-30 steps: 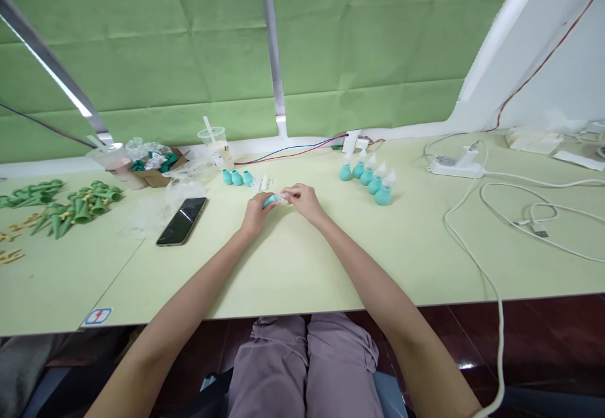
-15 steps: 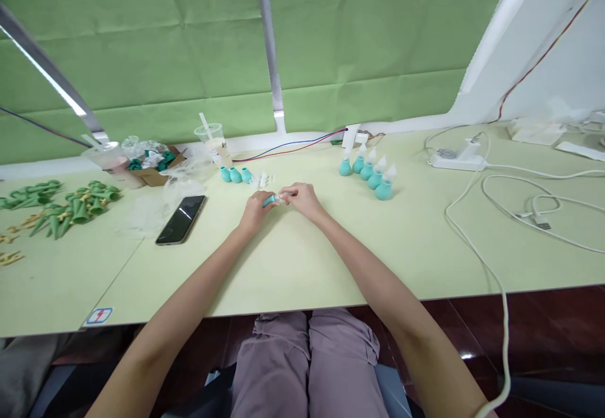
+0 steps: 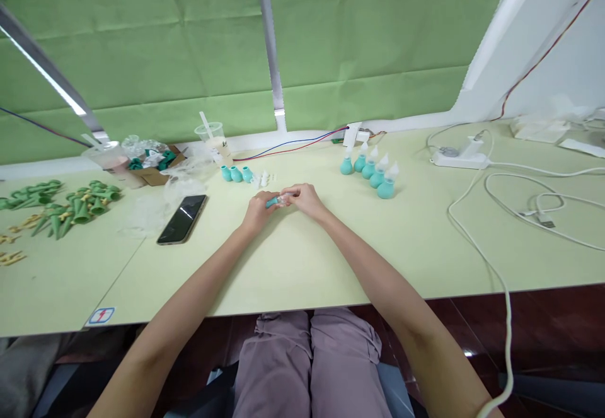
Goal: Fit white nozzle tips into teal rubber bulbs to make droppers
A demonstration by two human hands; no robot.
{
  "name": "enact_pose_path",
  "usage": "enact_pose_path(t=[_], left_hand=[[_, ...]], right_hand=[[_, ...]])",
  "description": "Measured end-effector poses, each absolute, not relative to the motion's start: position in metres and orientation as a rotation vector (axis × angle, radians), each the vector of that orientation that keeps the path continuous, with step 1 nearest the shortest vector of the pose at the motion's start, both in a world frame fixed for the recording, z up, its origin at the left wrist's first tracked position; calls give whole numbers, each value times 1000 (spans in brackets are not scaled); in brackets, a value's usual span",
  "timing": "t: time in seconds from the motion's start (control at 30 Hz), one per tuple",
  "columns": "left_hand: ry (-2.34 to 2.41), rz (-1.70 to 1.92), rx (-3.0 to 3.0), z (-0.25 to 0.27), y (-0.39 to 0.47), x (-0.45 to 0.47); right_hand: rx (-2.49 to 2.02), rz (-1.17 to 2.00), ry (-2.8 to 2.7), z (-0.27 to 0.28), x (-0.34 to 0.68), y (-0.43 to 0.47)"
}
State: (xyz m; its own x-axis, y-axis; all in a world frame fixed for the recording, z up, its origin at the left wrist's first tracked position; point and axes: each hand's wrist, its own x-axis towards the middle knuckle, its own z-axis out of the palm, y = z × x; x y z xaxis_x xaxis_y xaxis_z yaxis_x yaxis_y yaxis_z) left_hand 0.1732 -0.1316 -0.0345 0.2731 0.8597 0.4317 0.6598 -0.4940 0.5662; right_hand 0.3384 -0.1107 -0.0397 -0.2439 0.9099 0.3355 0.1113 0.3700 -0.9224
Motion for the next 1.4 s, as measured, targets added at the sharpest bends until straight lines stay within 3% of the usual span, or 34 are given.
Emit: enact_pose_path(t=[0.27,0.47,0.63,0.77,0.97,1.2,1.4], left_hand=[[988,1390,1545,-35,-126,187],[1005,1466,1346,-49,-122,189],[1110,1489,1380,-52,-117,191],[1335,1705,1420,-44,-104,163],[1749,1962,1241,-41,-79,85],[1846,1736,1262,-51,-73,74],[1811,1525,1558,-51,-78,84]], right_hand=[[-868,882,-1557,-26,343,-110],[-895,927,-1706,-40,328,-113],[-775,1093,-1518,-45,317,-118],[-778,1229,-1280,-46,324,-111],[-946,1088,-1251,-47,356,-91],[-1123,820,-1205,-51,379,-72],[-1050,1004,-1230,-51,380,-78]])
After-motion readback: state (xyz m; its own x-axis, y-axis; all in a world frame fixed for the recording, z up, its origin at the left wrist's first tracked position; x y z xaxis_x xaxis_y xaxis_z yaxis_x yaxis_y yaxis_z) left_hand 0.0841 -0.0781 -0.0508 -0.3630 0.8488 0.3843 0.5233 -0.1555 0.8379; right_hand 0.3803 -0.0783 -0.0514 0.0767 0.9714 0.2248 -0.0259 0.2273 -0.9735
